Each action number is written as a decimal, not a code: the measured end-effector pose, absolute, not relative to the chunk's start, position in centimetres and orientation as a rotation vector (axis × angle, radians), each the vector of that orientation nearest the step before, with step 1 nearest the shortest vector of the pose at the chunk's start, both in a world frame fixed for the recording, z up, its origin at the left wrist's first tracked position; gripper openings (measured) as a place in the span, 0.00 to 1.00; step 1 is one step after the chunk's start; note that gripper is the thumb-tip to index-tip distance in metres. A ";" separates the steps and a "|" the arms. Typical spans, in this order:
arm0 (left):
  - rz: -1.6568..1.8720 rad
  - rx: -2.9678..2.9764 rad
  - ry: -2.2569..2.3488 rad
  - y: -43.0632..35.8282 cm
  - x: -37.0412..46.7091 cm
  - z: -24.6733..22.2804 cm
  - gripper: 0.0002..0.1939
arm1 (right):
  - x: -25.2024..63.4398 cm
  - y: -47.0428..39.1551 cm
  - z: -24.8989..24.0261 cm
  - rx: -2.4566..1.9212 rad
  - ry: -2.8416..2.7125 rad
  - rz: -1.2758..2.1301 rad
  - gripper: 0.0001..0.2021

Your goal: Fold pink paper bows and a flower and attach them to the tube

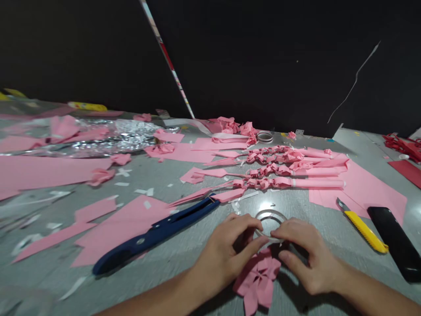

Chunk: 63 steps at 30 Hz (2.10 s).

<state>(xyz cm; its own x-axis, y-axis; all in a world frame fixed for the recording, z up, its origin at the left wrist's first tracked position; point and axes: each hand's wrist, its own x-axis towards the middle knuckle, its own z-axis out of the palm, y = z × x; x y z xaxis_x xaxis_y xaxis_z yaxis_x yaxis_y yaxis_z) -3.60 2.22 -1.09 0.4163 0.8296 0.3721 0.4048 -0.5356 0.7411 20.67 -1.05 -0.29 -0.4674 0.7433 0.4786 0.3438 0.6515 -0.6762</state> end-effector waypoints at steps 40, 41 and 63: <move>1.143 2.339 0.835 2.3 -2.8 -1.7 0.06 | 20.0 -0.5 -1.3 -1.128 -2.096 0.864 0.07; 1.143 2.319 0.834 2.3 -2.8 -1.6 0.06 | 20.0 -0.4 -1.4 -1.115 -2.101 0.851 0.07; 1.143 2.140 0.886 2.4 -3.0 -1.3 0.07 | 20.1 -0.5 -1.9 -1.069 -2.090 0.734 0.10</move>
<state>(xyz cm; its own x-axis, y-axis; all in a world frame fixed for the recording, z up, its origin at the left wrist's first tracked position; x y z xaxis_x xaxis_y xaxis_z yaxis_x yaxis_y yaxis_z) -3.04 2.39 -1.31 0.4207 0.7596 0.4960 0.2907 -0.6308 0.7195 20.12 -0.47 -1.90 -0.4411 0.8439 0.3055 0.4678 0.5067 -0.7241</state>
